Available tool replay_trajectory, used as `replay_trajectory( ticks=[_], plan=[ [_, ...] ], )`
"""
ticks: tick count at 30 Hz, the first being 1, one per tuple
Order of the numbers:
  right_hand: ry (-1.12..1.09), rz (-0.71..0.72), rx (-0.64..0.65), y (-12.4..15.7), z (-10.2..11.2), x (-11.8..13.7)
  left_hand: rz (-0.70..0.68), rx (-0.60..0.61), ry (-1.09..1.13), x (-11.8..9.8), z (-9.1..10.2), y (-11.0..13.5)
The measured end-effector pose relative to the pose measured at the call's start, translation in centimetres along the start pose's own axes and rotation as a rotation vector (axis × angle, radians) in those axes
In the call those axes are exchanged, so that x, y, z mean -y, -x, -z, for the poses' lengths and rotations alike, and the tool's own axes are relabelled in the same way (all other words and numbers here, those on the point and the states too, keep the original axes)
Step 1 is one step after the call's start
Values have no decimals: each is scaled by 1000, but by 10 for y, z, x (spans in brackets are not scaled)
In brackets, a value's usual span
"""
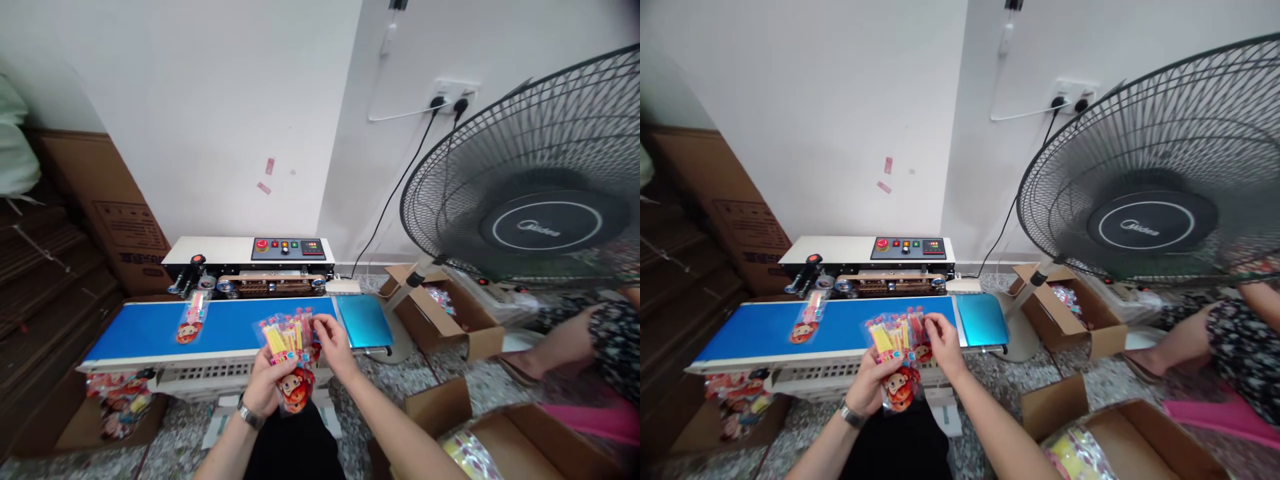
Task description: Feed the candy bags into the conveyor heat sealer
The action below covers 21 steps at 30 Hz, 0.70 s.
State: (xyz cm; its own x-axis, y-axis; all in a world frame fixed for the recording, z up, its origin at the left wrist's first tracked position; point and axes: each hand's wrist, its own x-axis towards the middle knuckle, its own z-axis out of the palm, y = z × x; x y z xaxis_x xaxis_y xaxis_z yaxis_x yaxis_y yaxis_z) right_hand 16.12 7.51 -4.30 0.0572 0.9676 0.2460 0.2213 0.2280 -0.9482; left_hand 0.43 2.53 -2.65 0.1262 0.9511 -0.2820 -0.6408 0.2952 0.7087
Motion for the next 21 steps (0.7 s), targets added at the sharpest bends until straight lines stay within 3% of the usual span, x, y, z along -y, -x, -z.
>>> replay_trajectory(
  ticks=[4, 15, 17, 21],
  plan=[
    [-79, -56, 16, 12, -12, -1, -21, 13, 44, -2, 0, -2],
    [-195, -83, 203, 14, -13, 11, -30, 49, 111, -5, 7, 1],
    [-145, -82, 152, 11, -10, 2, -27, 19, 101, -5, 8, 0],
    [79, -124, -103, -15, 18, -25, -34, -99, 47, -5, 14, 1]
  ],
)
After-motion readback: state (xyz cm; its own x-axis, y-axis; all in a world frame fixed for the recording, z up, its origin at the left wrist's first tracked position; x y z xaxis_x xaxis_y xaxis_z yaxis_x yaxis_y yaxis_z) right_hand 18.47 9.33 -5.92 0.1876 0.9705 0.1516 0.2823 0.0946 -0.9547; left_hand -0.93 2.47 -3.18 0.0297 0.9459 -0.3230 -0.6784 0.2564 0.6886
